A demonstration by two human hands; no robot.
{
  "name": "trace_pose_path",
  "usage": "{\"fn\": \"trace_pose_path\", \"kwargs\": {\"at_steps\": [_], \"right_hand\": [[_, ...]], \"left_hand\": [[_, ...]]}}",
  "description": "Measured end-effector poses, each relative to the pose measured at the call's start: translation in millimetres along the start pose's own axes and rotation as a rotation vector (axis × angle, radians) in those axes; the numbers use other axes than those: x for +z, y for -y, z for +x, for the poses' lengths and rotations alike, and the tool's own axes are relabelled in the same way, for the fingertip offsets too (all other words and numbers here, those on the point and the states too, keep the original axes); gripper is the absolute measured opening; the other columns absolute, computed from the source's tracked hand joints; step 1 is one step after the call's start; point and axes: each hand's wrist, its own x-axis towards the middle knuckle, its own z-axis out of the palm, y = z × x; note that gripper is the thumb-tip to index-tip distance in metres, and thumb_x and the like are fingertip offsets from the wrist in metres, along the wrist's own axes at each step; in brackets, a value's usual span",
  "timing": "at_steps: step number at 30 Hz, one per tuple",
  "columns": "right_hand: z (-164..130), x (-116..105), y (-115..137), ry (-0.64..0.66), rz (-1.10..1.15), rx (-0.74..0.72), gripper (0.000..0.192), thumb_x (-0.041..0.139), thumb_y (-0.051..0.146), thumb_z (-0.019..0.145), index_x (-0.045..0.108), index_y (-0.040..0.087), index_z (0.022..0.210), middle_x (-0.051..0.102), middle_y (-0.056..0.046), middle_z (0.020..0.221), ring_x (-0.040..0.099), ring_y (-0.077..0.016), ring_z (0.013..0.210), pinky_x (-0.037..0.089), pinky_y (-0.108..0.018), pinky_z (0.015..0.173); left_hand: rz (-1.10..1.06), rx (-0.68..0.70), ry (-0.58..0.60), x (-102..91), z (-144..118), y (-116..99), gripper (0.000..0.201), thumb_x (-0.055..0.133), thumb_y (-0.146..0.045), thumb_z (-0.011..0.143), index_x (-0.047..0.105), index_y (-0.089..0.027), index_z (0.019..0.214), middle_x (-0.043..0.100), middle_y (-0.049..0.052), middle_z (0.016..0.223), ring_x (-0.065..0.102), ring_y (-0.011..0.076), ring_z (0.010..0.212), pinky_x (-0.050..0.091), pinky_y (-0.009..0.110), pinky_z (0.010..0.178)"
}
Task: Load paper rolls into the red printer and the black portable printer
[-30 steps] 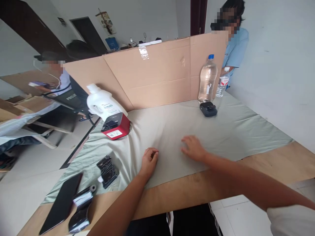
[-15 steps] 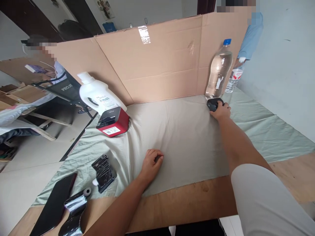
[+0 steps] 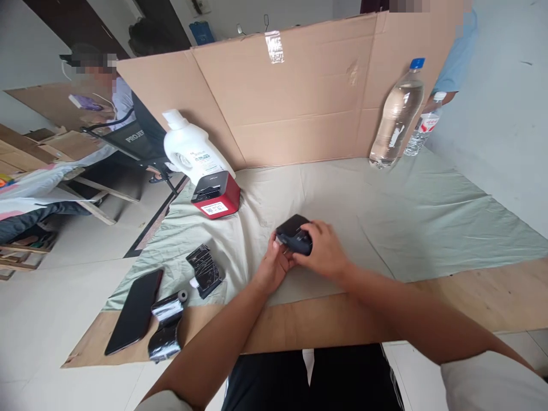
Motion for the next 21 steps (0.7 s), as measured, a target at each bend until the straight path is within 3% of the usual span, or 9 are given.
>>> {"fn": "trace_pose_path", "kwargs": {"at_steps": [2, 4, 7, 9, 11, 13, 16, 19, 21], "right_hand": [[-23, 15, 22, 0.018, 0.003, -0.051, 0.072, 0.078, 0.053, 0.069, 0.057, 0.021, 0.129, 0.047, -0.02, 0.142, 0.049, -0.0397, 0.124, 0.042, -0.06, 0.105], [-36, 20, 31, 0.033, 0.05, -0.105, 0.064, 0.072, 0.06, 0.075, 0.061, 0.022, 0.125, 0.042, -0.02, 0.145, 0.046, -0.039, 0.128, 0.042, -0.059, 0.106], [-30, 15, 28, -0.036, 0.186, -0.099, 0.037, 0.055, 0.057, 0.089, 0.066, 0.026, 0.107, 0.05, -0.014, 0.138, 0.049, -0.0316, 0.129, 0.042, -0.053, 0.11], [-17, 11, 21, -0.127, 0.298, -0.005, 0.037, 0.053, 0.056, 0.09, 0.062, 0.026, 0.108, 0.053, -0.013, 0.134, 0.05, -0.029, 0.128, 0.041, -0.052, 0.11], [-6, 13, 14, -0.121, 0.447, 0.107, 0.054, 0.057, 0.061, 0.086, 0.053, 0.026, 0.126, 0.052, -0.014, 0.138, 0.051, -0.029, 0.128, 0.044, -0.052, 0.108], [-1, 20, 10, 0.004, 0.617, 0.176, 0.079, 0.062, 0.065, 0.081, 0.035, 0.026, 0.144, 0.05, -0.015, 0.142, 0.054, -0.0283, 0.127, 0.047, -0.05, 0.105], [-5, 30, 5, 0.183, 0.765, 0.202, 0.106, 0.067, 0.068, 0.076, 0.011, 0.026, 0.156, 0.047, -0.017, 0.146, 0.056, -0.0272, 0.127, 0.048, -0.049, 0.107], [-8, 33, -1, 0.223, 0.795, 0.231, 0.115, 0.07, 0.069, 0.073, 0.006, 0.025, 0.157, 0.048, -0.017, 0.145, 0.056, -0.0282, 0.127, 0.048, -0.049, 0.107], [-7, 31, -4, 0.215, 0.827, 0.27, 0.115, 0.072, 0.067, 0.072, 0.008, 0.025, 0.157, 0.052, -0.016, 0.141, 0.057, -0.0285, 0.126, 0.049, -0.048, 0.106]], "left_hand": [[-0.015, 0.075, -0.106, -1.8, -1, -4, 0.084, 0.075, -0.054, 0.076, 0.031, -0.04, 0.146, 0.057, 0.004, 0.139, 0.064, 0.0214, 0.114, 0.052, 0.039, 0.098], [0.042, 0.159, -0.19, -4.2, -1, -10, 0.09, 0.082, -0.043, 0.072, 0.032, -0.039, 0.147, 0.058, 0.003, 0.137, 0.062, 0.0195, 0.118, 0.049, 0.034, 0.102], [0.087, 0.213, -0.209, -5.8, 0, -16, 0.089, 0.084, -0.038, 0.069, 0.038, -0.033, 0.145, 0.058, 0.005, 0.137, 0.06, 0.0212, 0.121, 0.047, 0.034, 0.105], [0.09, 0.217, -0.175, -5.1, 0, -17, 0.089, 0.085, -0.039, 0.068, 0.041, -0.031, 0.145, 0.057, 0.006, 0.14, 0.059, 0.0231, 0.123, 0.045, 0.035, 0.107], [0.112, 0.2, -0.109, -4.2, -1, -14, 0.092, 0.086, -0.038, 0.066, 0.04, -0.031, 0.146, 0.055, 0.007, 0.142, 0.058, 0.024, 0.124, 0.044, 0.037, 0.109], [0.132, 0.169, -0.05, -4.3, -1, -9, 0.095, 0.085, -0.038, 0.068, 0.035, -0.031, 0.149, 0.054, 0.007, 0.143, 0.058, 0.0242, 0.125, 0.042, 0.039, 0.111], [0.163, 0.149, -0.018, -7.1, 1, -6, 0.095, 0.083, -0.039, 0.071, 0.033, -0.03, 0.151, 0.055, 0.007, 0.143, 0.054, 0.0242, 0.13, 0.039, 0.04, 0.115], [0.177, 0.162, -0.017, -10.8, 6, -7, 0.09, 0.083, -0.037, 0.072, 0.038, -0.029, 0.15, 0.055, 0.005, 0.144, 0.051, 0.023, 0.134, 0.036, 0.036, 0.116], [0.135, 0.114, -0.008, -13.1, 9, -10, 0.084, 0.079, -0.038, 0.075, 0.04, -0.031, 0.15, 0.058, 0.004, 0.141, 0.057, 0.0225, 0.126, 0.044, 0.035, 0.108]]}}
